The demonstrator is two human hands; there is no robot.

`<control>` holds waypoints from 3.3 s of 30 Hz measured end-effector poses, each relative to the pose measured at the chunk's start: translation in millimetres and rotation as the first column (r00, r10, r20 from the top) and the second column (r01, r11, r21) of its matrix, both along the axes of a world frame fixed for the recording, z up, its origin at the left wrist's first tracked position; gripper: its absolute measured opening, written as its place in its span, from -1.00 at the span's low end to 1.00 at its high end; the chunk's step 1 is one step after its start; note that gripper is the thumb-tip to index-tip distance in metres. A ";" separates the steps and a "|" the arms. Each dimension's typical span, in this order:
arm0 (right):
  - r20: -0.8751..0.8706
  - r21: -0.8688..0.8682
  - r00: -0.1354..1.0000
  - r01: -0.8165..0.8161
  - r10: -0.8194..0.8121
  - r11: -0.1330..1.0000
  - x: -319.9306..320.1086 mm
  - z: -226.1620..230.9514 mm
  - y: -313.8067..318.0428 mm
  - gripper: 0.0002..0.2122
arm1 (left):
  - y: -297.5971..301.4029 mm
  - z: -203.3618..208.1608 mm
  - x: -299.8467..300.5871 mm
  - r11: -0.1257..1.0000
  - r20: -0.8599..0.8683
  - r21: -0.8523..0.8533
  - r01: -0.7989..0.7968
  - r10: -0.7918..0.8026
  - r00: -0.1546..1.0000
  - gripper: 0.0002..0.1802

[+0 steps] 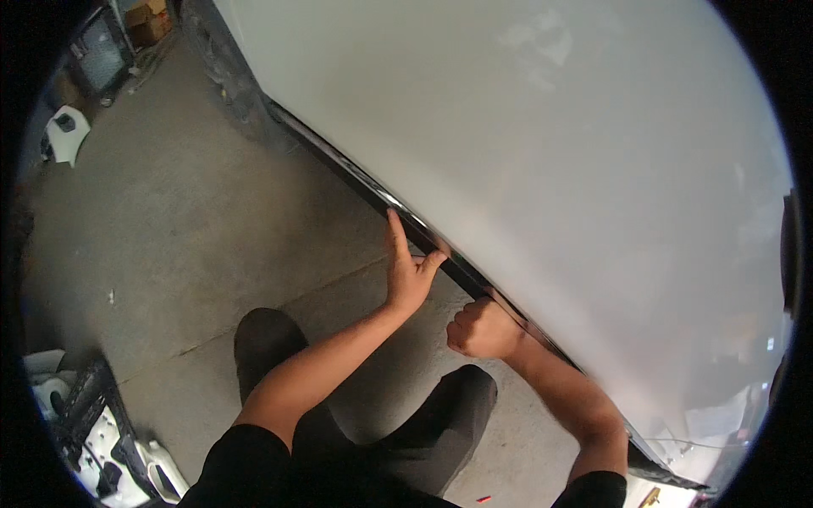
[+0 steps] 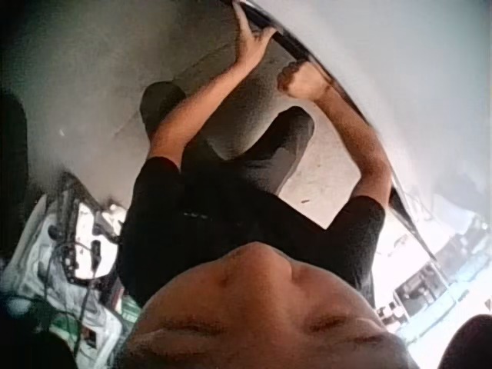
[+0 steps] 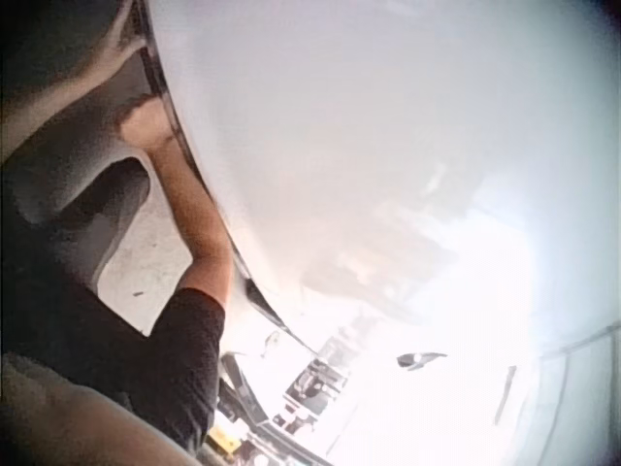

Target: The person removes red protective tape from a black car side skirt, then positions and presses the trim along the lower side of a white car to fit it into place. The person later unwraps a second side skirt from bubble wrap.

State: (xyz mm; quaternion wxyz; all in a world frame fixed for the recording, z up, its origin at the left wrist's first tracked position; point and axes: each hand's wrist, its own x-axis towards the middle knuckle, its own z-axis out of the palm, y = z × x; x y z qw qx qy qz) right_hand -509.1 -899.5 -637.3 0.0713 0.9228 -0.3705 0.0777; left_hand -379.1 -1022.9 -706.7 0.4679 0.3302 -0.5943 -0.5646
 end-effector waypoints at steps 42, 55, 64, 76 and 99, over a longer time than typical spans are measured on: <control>0.861 0.505 -0.489 0.855 -0.144 0.119 -111.2 -21.2 379.6 -0.49 | -47.3 30.1 14.6 0.907 0.006 0.353 0.232 -0.250 0.968 -0.01; 0.671 0.481 -0.592 0.806 -0.447 -0.346 -121.5 18.3 369.1 -0.47 | 134.4 72.9 -78.5 0.991 0.280 -0.082 0.109 -0.082 0.956 0.46; 0.328 0.171 -0.559 0.828 -0.762 -0.534 -105.5 33.9 380.2 -0.55 | 190.7 44.4 -114.1 0.938 0.308 -0.345 0.032 0.081 0.948 0.65; 0.011 0.051 0.831 0.554 -0.555 0.831 -154.0 34.5 334.3 -0.84 | 193.7 48.4 -118.3 0.899 0.369 -0.437 0.039 0.140 0.919 0.64; 0.403 -0.083 0.479 0.868 -0.780 0.490 -140.0 23.0 354.4 -0.77 | 196.2 44.6 -111.2 0.914 0.328 -0.406 0.028 0.117 0.938 0.55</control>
